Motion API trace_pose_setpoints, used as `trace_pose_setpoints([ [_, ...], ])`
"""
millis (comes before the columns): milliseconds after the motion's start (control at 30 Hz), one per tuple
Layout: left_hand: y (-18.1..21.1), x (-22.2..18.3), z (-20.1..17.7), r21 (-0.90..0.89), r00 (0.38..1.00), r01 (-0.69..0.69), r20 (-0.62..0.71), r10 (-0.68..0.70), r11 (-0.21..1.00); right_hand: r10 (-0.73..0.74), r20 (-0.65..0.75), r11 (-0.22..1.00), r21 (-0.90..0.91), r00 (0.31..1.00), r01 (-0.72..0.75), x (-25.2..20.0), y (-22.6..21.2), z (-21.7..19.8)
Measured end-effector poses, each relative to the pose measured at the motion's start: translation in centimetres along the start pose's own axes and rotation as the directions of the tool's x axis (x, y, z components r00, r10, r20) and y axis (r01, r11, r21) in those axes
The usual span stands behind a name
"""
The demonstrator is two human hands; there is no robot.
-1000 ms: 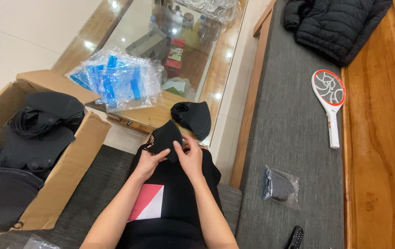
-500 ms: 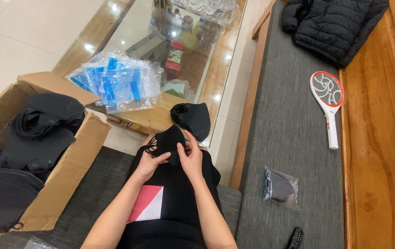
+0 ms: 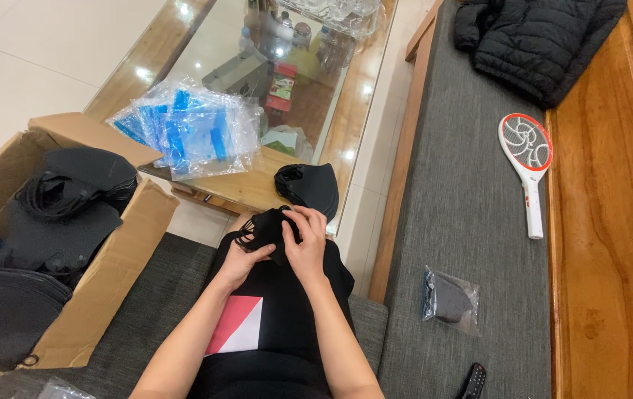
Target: Inspecting and unfolding black fabric face masks from a cardboard box
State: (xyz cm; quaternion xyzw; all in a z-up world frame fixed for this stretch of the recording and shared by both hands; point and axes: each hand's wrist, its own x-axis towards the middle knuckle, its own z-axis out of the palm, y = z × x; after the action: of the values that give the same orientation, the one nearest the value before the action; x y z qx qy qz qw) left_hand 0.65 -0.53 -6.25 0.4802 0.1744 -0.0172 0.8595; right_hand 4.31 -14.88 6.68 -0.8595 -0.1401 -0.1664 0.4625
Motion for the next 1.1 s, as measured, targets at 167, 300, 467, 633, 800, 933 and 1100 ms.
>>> trace_pose_setpoints([
  [167,1.2,-0.5,0.8,-0.009,1.000,0.000,-0.005,0.000,1.000,-0.010,-0.003,1.000,-0.003,1.000,0.010,-0.2,0.1,0.1],
  [300,3.1,-1.5,1.8,-0.046,1.000,0.003,-0.019,-0.004,0.999,0.011,0.042,0.996,0.092,0.999,-0.014,-1.1,1.0,0.8],
  [467,3.5,-1.7,1.9,-0.076,0.998,0.006,-0.054,-0.010,0.997,-0.005,0.060,0.999,0.036,0.998,0.002,-2.2,2.4,1.6],
  [633,0.2,-0.1,0.3,-0.078,0.994,0.028,-0.103,-0.036,0.997,0.016,0.084,1.000,0.004,0.996,-0.016,-2.6,2.0,1.3],
  [800,-1.4,0.7,-0.3,-0.097,0.991,0.037,-0.128,-0.049,0.995,0.033,0.112,0.999,-0.007,0.993,-0.032,-3.3,2.2,1.5],
  [933,-0.4,0.1,0.1,-0.097,0.992,0.042,-0.117,-0.053,0.994,0.029,0.129,0.999,-0.029,0.991,-0.025,-3.1,1.3,1.3],
  [1100,-2.9,1.4,-1.6,-0.077,0.995,0.026,-0.098,-0.033,0.997,-0.027,0.105,1.000,0.010,0.994,0.026,-2.4,1.4,1.3],
])
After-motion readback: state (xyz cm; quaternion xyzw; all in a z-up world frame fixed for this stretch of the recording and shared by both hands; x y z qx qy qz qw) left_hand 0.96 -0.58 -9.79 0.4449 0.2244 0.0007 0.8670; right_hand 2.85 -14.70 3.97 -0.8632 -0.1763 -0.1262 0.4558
